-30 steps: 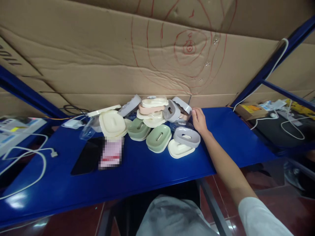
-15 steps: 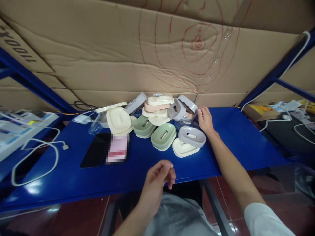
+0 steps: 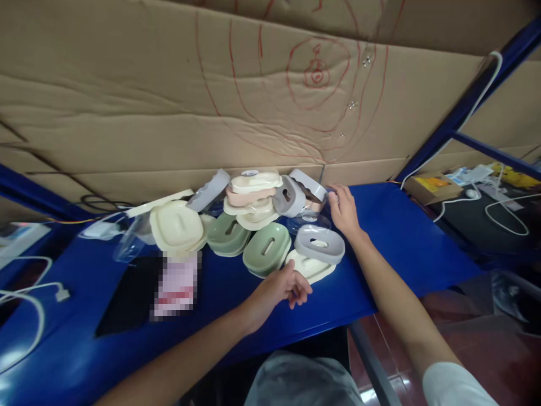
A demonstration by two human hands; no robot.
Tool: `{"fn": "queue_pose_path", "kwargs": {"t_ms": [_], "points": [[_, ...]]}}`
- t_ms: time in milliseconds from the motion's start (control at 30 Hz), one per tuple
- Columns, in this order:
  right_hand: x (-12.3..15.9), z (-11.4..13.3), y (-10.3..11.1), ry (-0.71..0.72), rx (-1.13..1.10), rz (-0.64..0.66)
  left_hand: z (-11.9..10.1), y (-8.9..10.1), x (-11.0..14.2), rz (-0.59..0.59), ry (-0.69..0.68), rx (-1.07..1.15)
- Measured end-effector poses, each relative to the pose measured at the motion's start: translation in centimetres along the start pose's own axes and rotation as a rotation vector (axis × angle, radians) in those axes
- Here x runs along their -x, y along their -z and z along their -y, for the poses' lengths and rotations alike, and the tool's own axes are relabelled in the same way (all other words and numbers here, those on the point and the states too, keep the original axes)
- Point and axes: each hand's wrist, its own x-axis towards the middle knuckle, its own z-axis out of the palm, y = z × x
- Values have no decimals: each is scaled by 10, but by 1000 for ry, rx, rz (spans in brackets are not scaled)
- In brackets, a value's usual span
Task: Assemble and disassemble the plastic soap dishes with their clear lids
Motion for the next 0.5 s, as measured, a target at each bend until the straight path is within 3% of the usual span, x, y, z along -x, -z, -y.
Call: {"fn": "queue_pose_path", "kwargs": {"t_ms": [167, 267, 333, 400, 433, 500], "points": [[-2, 10, 9, -19, 38, -71, -4, 11, 5, 139, -69, -108], [-3, 21, 12, 45, 50, -74, 9, 12, 16, 246, -179, -322], [-3, 29, 14, 86, 55, -77, 28, 8, 24, 337, -383, -578], [-2, 37, 14, 104, 62, -100, 51, 3, 31, 408, -697, -831], [-1, 41, 15, 103, 62, -117, 62, 0, 33, 406, -834, -947], [3, 51, 17, 105, 39, -150, 79, -3, 35, 341, -934, -1121]]}}
